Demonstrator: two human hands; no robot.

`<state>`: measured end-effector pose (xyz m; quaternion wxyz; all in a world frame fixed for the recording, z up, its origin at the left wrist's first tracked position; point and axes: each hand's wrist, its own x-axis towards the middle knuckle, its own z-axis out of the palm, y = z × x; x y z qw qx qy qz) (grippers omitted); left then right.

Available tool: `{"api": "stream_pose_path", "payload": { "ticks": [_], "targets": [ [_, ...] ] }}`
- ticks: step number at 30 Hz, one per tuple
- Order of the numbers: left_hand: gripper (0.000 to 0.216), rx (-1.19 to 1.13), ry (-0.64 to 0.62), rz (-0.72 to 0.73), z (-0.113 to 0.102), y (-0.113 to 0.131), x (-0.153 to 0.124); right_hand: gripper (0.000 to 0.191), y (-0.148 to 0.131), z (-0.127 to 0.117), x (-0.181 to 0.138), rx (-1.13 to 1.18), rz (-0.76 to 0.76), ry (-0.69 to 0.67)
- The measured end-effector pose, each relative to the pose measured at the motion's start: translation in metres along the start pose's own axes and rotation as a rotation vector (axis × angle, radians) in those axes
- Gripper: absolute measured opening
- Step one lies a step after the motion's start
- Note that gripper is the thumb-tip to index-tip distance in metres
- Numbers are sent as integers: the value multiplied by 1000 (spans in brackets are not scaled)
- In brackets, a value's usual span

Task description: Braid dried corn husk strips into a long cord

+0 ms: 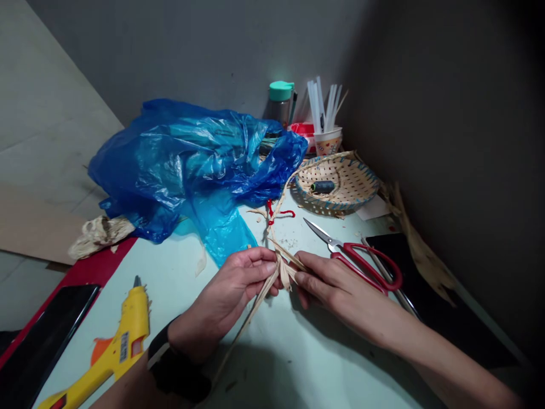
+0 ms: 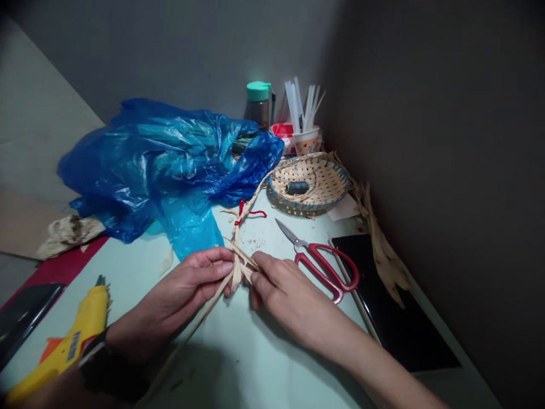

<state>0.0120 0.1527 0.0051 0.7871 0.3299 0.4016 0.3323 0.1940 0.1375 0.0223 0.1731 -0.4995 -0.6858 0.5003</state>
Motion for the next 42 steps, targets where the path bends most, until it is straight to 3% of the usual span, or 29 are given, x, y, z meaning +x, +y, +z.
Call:
{"api": "stream_pose_path", "payload": {
  "ticks": [6,12,19,23,28,31,38,42],
  "targets": [
    [10,26,59,-27,4,3,-2,25,2,-1,1,25,25,0],
    [10,141,68,104,7,2,-3,29,6,-4,2,165,23,-81],
    [9,19,47,35,5,3,1,23,13,-6,4,349,25,-142],
    [14,0,43,1,4,4,-1,25,12,-6,5,291,-6,-111],
    [16,36,61,87,8,4,-6,19,0,1,0,-73,-61,60],
    [10,87,54,138,9,2,-5,20,-8,6,-2,-176,-91,137],
    [17,94,116,129,8,3,-3,33,-1,6,3,6,-98,177],
    [8,10,59,114,9,3,-4,36,6,5,5,143,-39,142]
  ]
}}
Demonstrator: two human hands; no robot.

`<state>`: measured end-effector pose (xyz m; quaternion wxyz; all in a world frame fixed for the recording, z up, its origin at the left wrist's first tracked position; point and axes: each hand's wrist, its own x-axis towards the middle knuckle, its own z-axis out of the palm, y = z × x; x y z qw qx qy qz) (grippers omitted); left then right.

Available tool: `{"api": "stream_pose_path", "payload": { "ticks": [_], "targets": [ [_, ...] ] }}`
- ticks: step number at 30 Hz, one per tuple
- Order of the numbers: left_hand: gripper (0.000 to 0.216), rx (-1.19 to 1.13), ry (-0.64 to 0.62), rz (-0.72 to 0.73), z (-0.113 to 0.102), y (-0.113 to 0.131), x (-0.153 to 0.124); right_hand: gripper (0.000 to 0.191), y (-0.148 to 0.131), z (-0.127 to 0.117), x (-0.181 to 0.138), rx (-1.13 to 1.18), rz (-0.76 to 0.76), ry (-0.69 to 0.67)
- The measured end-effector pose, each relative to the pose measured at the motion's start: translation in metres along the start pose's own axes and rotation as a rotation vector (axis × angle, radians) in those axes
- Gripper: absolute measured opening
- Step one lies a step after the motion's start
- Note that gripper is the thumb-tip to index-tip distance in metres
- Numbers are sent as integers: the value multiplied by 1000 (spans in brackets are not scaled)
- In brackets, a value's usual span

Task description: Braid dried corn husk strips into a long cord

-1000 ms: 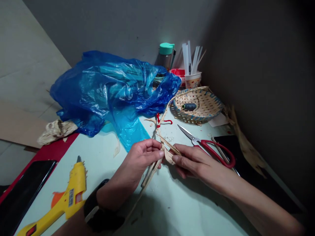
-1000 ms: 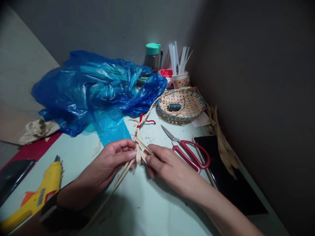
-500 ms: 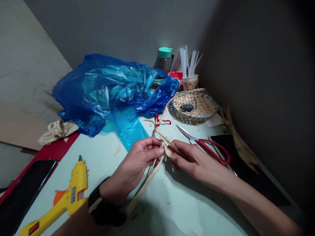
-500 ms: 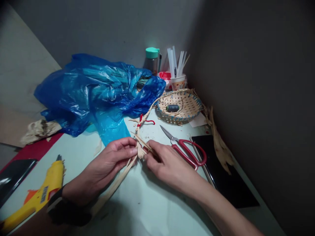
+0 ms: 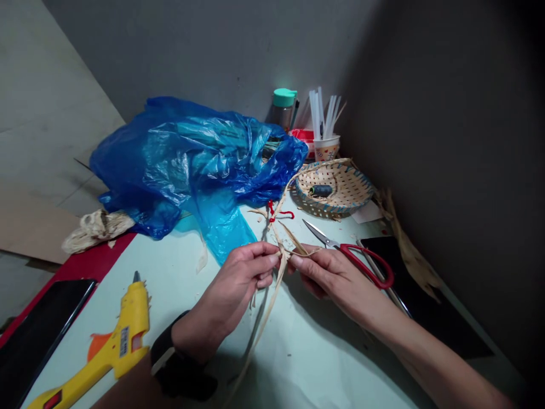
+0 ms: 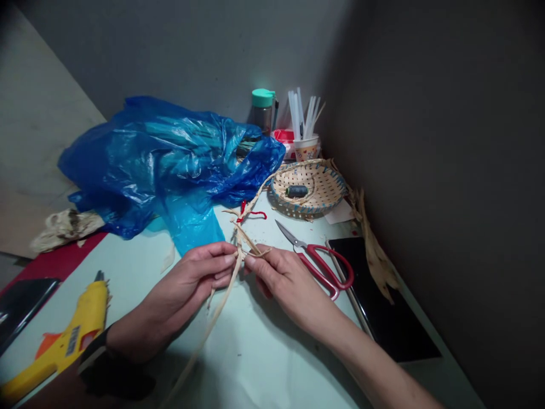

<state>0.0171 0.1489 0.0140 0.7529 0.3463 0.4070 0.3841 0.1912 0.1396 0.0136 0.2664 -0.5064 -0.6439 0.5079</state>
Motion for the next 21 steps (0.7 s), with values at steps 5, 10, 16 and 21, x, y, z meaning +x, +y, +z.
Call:
{"api": "stream_pose_path", "payload": {
  "ticks": [5,10,16,21],
  "targets": [
    [14,100,12,15,0,-2,-1,39,0,1,-1,83,60,-60],
    [11,102,37,0,-1,-3,-1,38,-2,1,-2,175,96,-116],
    [12,-15,3,-57,-3,-5,0,34,-1,-3,-3,235,103,-161],
    [15,-26,-8,-48,-5,-5,2,36,-2,-3,-5,268,108,-193]
  ]
}}
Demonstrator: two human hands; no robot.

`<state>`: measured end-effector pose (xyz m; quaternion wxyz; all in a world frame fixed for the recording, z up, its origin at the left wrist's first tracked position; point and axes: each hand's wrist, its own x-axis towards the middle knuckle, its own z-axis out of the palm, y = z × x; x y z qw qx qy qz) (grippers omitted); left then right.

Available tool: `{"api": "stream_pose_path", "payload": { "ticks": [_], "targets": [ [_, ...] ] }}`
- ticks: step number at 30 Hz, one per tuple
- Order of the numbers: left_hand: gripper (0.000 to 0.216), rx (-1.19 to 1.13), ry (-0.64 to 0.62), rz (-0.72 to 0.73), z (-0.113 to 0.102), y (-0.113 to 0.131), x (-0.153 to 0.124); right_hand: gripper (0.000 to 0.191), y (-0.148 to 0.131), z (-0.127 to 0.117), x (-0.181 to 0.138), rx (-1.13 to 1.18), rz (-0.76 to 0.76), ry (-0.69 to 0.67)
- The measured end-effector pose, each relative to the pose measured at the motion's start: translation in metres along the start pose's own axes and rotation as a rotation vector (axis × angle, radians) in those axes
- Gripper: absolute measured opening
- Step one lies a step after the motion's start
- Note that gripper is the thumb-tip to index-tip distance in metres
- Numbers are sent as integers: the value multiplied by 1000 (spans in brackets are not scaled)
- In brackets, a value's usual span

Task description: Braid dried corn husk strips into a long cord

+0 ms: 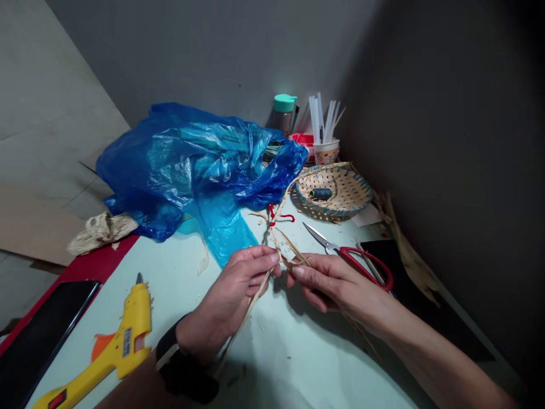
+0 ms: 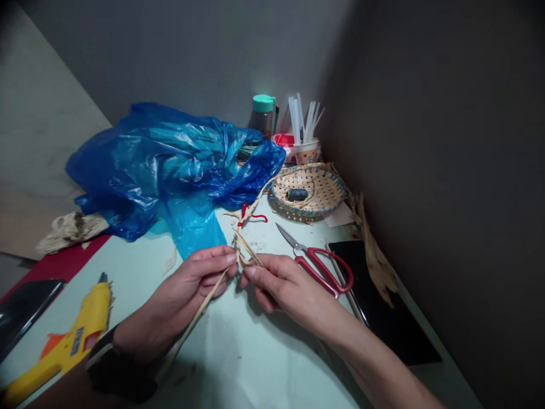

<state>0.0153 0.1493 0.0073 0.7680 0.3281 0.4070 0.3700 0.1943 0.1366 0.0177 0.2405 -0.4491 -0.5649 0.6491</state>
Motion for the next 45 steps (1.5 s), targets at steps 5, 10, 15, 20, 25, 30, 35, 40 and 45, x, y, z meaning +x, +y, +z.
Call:
{"api": "stream_pose_path", "payload": {
  "ticks": [5,10,15,20,25,30,35,40,45],
  "targets": [
    [15,7,32,36,-2,2,-1,39,-9,-3,-5,-210,-74,170],
    [13,3,60,52,0,2,-3,44,-32,-2,-29,-323,-158,100],
    [12,-18,89,81,3,4,-4,42,-35,19,-39,-498,-47,-164],
    [7,-41,72,83,4,4,-3,47,-15,20,-23,-425,45,61],
    [8,-13,39,92,3,1,-3,51,-12,16,-19,-643,-8,198],
    [8,-14,40,100,3,0,-4,53,-10,17,-19,-684,3,219],
    [13,24,51,113,4,1,-5,53,-10,17,-18,-643,-1,210],
    [13,88,104,100,3,-1,-2,54,-11,19,-17,-651,8,193],
    [14,103,116,86,2,-3,0,48,-10,18,-16,-675,1,208]
  ]
}}
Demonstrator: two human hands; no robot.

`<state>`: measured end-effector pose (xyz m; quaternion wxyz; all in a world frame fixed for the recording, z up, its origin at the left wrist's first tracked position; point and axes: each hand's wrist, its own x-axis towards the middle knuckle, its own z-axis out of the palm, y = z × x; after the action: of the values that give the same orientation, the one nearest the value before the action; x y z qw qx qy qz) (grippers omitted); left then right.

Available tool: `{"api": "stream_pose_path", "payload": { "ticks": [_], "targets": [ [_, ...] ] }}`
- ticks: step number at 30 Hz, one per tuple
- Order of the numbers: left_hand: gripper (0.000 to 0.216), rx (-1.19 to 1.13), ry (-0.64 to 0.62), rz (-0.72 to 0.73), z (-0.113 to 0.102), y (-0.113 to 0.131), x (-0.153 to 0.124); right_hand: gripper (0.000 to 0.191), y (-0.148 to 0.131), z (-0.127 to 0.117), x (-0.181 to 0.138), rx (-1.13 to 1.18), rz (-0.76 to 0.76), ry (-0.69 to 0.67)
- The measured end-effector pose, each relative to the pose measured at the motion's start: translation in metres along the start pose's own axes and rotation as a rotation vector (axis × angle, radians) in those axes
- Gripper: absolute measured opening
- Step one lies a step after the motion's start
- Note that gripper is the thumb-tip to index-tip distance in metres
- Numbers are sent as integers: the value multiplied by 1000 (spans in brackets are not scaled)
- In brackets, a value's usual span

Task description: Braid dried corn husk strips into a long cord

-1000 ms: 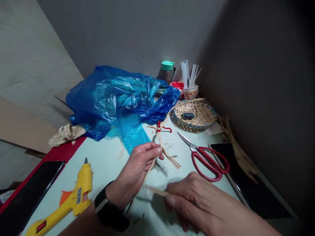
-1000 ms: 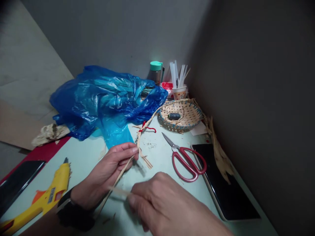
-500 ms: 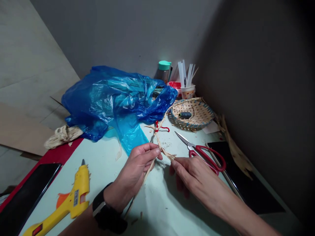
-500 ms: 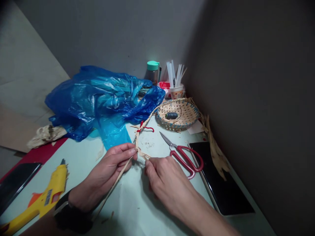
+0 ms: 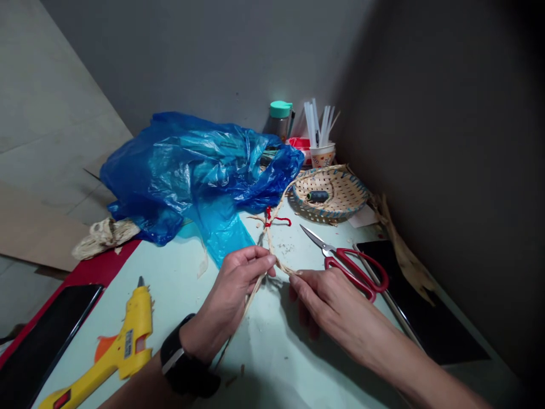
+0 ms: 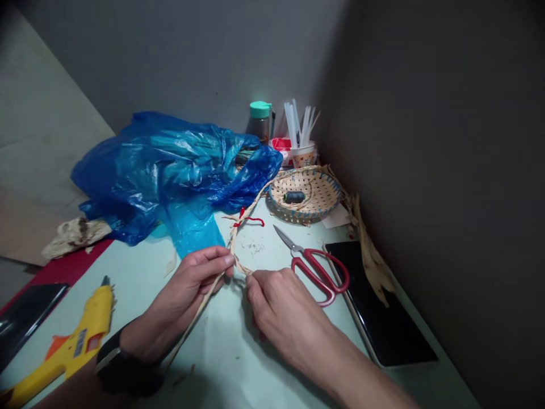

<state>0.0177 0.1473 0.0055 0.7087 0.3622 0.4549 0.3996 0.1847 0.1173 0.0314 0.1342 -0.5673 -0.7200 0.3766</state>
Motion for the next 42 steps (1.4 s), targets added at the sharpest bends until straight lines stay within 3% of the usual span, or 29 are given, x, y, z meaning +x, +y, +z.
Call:
{"api": "stream_pose_path", "payload": {
  "ticks": [3,7,10,16,26,35,42],
  "targets": [
    [13,-12,-11,5,0,0,0,42,3,-2,2,143,14,-16],
    [15,-7,-55,11,1,1,0,39,5,-2,5,536,46,-60],
    [15,14,-56,19,3,1,-1,36,6,0,8,617,9,-60],
    [11,91,-31,30,4,-2,-1,19,3,-1,8,372,-24,38],
    [11,101,-24,46,2,-5,0,18,3,1,8,235,-51,102],
    [15,197,75,-38,7,0,-4,14,-1,-4,6,11,-11,155],
    [24,183,51,-46,6,0,-4,17,3,10,1,-206,-92,250]
  ]
}}
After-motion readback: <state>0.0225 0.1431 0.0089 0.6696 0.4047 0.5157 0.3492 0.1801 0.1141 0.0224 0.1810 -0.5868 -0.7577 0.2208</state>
